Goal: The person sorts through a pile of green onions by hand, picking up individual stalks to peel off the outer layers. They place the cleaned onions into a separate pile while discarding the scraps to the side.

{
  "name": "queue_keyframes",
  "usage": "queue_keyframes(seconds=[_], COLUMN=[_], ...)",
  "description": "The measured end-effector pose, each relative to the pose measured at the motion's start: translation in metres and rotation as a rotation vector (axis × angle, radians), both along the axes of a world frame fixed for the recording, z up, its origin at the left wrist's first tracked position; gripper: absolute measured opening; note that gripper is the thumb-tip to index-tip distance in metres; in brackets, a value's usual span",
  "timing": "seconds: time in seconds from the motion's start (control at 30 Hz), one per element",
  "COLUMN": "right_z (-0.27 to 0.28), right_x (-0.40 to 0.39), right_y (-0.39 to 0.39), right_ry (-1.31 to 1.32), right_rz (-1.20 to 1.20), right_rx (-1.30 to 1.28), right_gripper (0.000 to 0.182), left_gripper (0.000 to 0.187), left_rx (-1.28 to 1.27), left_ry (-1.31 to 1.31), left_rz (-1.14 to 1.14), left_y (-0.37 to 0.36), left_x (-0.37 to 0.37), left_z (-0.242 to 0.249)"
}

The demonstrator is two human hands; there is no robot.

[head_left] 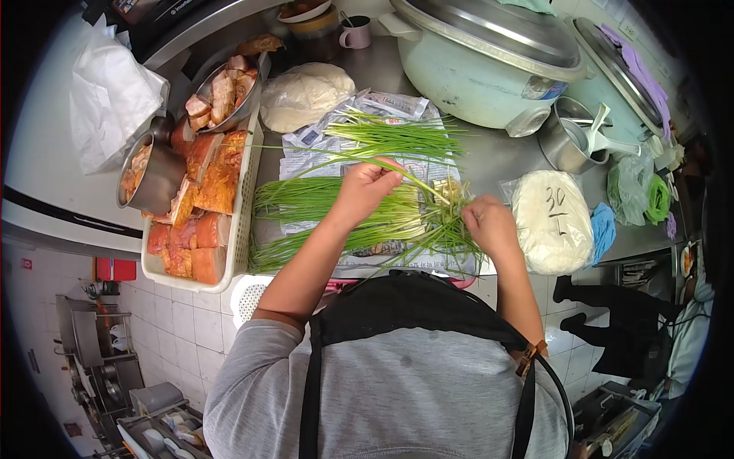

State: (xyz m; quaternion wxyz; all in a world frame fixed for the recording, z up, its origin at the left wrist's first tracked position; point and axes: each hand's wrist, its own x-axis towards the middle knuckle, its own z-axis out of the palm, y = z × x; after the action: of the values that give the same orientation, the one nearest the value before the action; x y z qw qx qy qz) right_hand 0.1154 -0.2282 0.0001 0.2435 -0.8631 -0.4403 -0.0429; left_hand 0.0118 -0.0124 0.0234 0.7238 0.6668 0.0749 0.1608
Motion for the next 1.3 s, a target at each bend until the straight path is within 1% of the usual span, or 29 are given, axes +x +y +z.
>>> queue_keyframes(seconds=[0.07,0.1,0.2,0.27,0.37,0.47,0.53,0.57,0.63,0.67,0.73,0.77,0.8,0.83,0.9,0.93,1.0,1.07,1.17,1.2,1.27,1.3], right_z=[0.017,0.026,0.044,0.040,0.039,0.032,0.030,0.032,0.041,0.050,0.070,0.068,0.065,0.062,0.051,0.047,0.047,0.045,0.043,0.040,0.032,0.037], right_x=[-0.003,-0.006,-0.022,-0.026,-0.027,-0.027,-0.028,-0.029,-0.032,-0.035,-0.042,-0.042,-0.041,-0.039,-0.024,-0.014,0.002,0.016,0.025,0.031,0.045,0.047], right_y=[0.012,0.018,0.039,0.049,0.056,0.056,0.055,0.055,0.055,0.055,0.056,0.056,0.058,0.060,0.052,0.045,0.026,0.008,-0.012,-0.018,-0.028,-0.032], right_ry=[0.164,0.244,0.399,0.401,0.368,0.377,0.422,0.319,0.114,-0.042,-0.348,-0.374,-0.401,-0.428,-0.328,-0.278,-0.199,-0.168,-0.008,-0.016,-0.028,0.114], right_rz=[-0.038,-0.058,0.055,0.086,0.098,0.107,0.116,0.100,0.066,0.127,0.242,0.248,0.251,0.254,0.195,0.170,0.138,0.058,-0.108,-0.207,-0.410,-0.484], right_rx=[0.201,0.303,0.433,0.437,0.424,0.435,0.450,0.467,0.502,0.453,0.347,0.306,0.265,0.224,0.089,0.021,0.107,0.142,0.206,0.336,0.595,0.706], right_gripper=[0.013,0.012,0.010,0.009,0.009,0.008,0.009,0.012,0.018,0.021,0.026,0.027,0.027,0.027,0.023,0.021,0.015,0.009,0.008,0.009,0.012,0.013], left_gripper=[0.008,0.008,0.008,0.008,0.009,0.012,0.015,0.016,0.012,0.014,0.013,0.014,0.012,0.013,0.015,0.016,0.017,0.017,0.018,0.019,0.017,0.017], left_rx=[0.052,0.119,0.067,0.047,-0.027,-0.079,-0.187,-0.239,-0.269,-0.283,0.028,0.187,0.338,0.378,0.458,0.441,0.400,0.338,0.445,0.529,0.623,0.669], left_ry=[0.010,-0.008,-0.010,-0.036,0.002,0.065,0.089,0.100,0.189,0.234,0.437,0.537,0.157,0.167,0.178,0.176,0.182,0.279,0.268,0.213,0.238,0.251], left_rz=[-0.033,-0.033,-0.063,-0.089,-0.070,-0.115,-0.038,0.002,-0.087,-0.132,-0.295,-0.376,-0.255,-0.289,-0.351,-0.342,-0.320,-0.247,-0.251,-0.259,-0.183,-0.143], left_y=[-0.004,-0.007,-0.017,-0.023,-0.023,-0.025,-0.029,-0.030,-0.027,-0.026,-0.028,-0.029,-0.034,-0.029,-0.010,0.000,0.022,0.038,0.054,0.051,0.052,0.053], left_x=[0.001,0.002,0.005,0.005,0.006,0.002,0.006,0.007,0.007,0.007,0.005,0.004,0.003,0.002,-0.002,-0.004,-0.011,-0.017,-0.014,-0.009,0.002,0.009], left_z=[-0.003,-0.002,-0.004,-0.001,-0.005,0.001,-0.006,-0.008,-0.006,-0.006,0.011,0.017,0.008,0.003,0.004,0.006,0.008,0.017,0.018,0.015,0.013,0.011])
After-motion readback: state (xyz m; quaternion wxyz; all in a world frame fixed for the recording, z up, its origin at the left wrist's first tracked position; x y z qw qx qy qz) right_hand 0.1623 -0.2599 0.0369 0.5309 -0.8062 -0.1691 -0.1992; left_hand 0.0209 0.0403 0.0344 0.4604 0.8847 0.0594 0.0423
